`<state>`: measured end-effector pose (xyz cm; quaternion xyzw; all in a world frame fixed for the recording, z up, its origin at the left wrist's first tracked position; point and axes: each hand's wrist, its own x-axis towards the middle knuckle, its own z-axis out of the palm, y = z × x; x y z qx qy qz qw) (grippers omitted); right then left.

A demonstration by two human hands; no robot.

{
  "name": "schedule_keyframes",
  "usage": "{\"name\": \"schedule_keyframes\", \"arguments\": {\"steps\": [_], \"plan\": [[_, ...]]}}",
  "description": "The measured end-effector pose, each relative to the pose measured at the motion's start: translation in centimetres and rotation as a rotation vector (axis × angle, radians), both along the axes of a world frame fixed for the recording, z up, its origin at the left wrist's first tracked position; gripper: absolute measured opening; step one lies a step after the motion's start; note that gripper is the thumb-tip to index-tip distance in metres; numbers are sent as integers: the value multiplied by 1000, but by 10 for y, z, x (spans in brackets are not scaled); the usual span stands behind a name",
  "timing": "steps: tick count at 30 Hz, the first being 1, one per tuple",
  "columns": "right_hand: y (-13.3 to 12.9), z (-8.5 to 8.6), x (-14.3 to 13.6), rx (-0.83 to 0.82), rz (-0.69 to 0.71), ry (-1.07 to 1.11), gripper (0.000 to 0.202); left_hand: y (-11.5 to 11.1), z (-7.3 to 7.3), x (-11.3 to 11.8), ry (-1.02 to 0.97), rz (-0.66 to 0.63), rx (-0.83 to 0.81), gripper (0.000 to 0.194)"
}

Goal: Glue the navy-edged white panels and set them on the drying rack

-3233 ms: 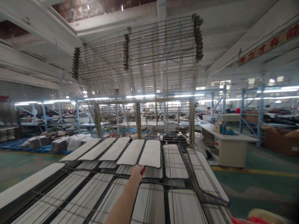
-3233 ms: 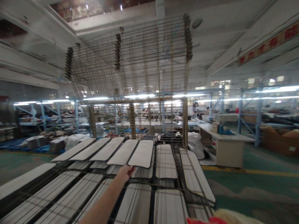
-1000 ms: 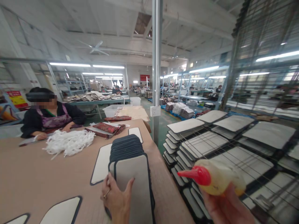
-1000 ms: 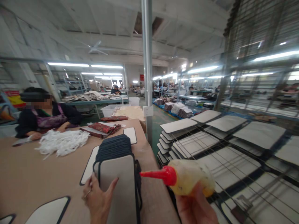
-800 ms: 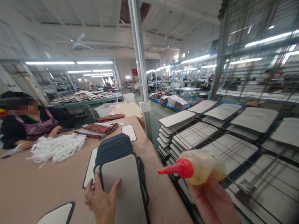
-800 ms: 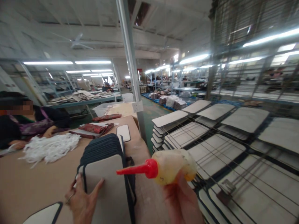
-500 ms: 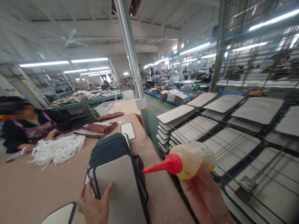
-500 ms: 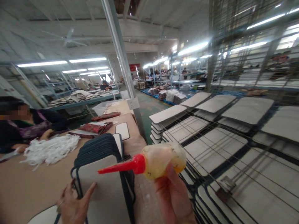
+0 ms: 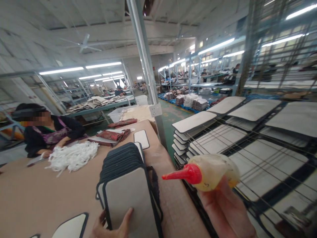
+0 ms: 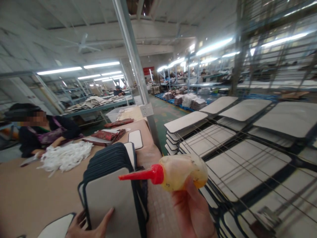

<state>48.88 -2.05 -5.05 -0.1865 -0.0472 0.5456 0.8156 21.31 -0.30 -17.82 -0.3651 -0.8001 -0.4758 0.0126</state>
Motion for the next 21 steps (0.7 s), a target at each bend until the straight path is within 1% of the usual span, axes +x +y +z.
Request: {"name": "schedule_keyframes", "arguments": {"steps": [3,6,7,9,11,12,14,15,17,18,20,21], "plan": [[1,1,0,-17,13,-20,54,-11,3,23,-104,7,34,79],[1,0,-2,33,66,-80,48,-24,7,39,-173,-78,79,69],[2,1,-2,54,80,-102,44,-28,9,40,-179,-114,71,63],[3,7,-4,78,78,-145,38,-35,16,35,-202,-194,27,54],[5,15,-4,88,41,-194,42,-38,28,21,-203,-350,-15,49],[6,20,-3,99,33,-228,48,-38,37,13,-183,-458,-34,49],[8,29,1,139,70,-316,55,-35,61,-2,-107,-674,-99,52],[9,32,4,161,103,-362,55,-33,75,-8,-72,-758,-155,54],[10,37,10,198,169,-445,51,-27,106,-16,-18,-888,-258,56],[10,40,12,207,191,-484,48,-25,121,-18,0,-952,-294,52],[9,44,15,209,228,-570,43,-22,148,-20,13,-1129,-353,41],[7,47,14,211,247,-612,43,-21,160,-22,-3,-1161,-329,36]]}}
